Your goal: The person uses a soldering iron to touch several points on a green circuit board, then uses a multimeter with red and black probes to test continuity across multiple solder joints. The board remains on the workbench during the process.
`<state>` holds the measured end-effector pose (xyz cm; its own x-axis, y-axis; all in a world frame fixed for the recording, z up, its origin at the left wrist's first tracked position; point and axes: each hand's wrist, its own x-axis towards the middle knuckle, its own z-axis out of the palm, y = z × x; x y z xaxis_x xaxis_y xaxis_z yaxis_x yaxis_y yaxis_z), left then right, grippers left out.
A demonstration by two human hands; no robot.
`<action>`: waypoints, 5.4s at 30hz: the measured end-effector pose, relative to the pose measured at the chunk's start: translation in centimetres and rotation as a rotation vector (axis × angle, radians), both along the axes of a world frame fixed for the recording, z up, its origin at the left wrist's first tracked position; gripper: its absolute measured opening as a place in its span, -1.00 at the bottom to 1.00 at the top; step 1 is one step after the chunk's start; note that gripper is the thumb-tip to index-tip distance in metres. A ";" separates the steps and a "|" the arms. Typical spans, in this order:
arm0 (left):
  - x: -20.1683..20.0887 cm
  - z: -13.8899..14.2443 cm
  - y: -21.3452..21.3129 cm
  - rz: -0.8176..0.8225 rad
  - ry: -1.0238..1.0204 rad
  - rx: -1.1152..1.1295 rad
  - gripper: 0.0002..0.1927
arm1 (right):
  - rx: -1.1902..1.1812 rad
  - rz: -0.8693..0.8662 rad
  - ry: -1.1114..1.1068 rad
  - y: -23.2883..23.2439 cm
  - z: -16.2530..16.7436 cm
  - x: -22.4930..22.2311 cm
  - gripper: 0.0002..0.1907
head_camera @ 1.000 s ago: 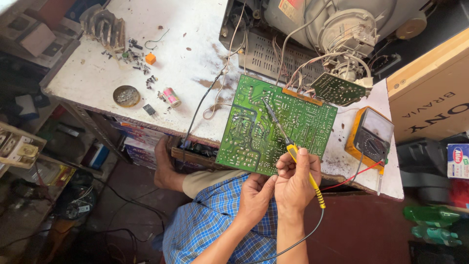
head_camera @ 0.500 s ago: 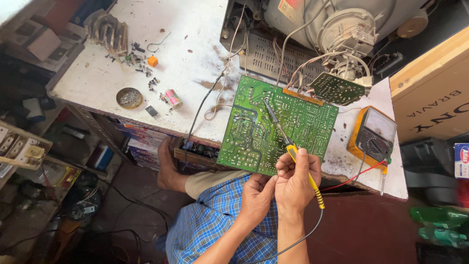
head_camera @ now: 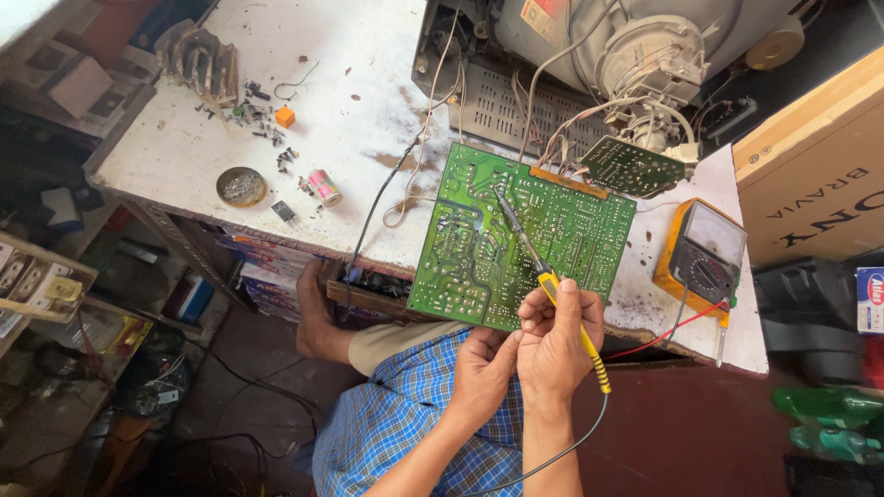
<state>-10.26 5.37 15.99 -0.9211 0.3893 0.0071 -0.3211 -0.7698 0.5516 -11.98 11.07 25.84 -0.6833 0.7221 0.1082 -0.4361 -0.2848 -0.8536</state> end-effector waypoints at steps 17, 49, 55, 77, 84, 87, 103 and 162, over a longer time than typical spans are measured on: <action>0.1 0.3 -0.1 -0.010 -0.025 -0.031 -0.80 | 0.012 -0.017 0.011 0.0 0.2 0.2 -0.83; 0.1 -0.4 0.1 0.004 -0.002 -0.018 -0.81 | 0.010 -0.037 -0.005 0.1 -0.1 -0.2 -0.83; 0.1 -0.3 0.0 -0.006 -0.014 0.001 -0.80 | 0.011 -0.032 -0.005 0.1 0.0 -0.2 -0.83; 0.1 -0.2 0.1 0.007 -0.006 -0.012 -0.81 | 0.009 -0.024 0.004 0.3 0.0 -0.1 -0.84; 0.0 -0.1 0.0 -0.008 -0.027 -0.024 -0.81 | 0.004 -0.026 0.005 0.3 0.0 -0.1 -0.85; 0.1 -0.2 0.0 -0.007 -0.027 -0.023 -0.81 | 0.007 -0.031 0.011 0.3 0.0 -0.1 -0.84; 0.0 0.0 0.1 -0.016 -0.040 -0.058 -0.83 | 0.005 -0.075 0.014 0.2 0.4 0.0 -0.81; 0.3 0.2 0.4 -0.058 -0.061 -0.029 -0.73 | -0.094 -0.153 0.003 2.5 -0.8 5.4 -0.78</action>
<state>-9.96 5.80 16.16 -0.8954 0.4413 -0.0599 -0.3983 -0.7332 0.5512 -6.57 13.56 25.07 -0.5640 0.8249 0.0377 -0.4834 -0.2928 -0.8249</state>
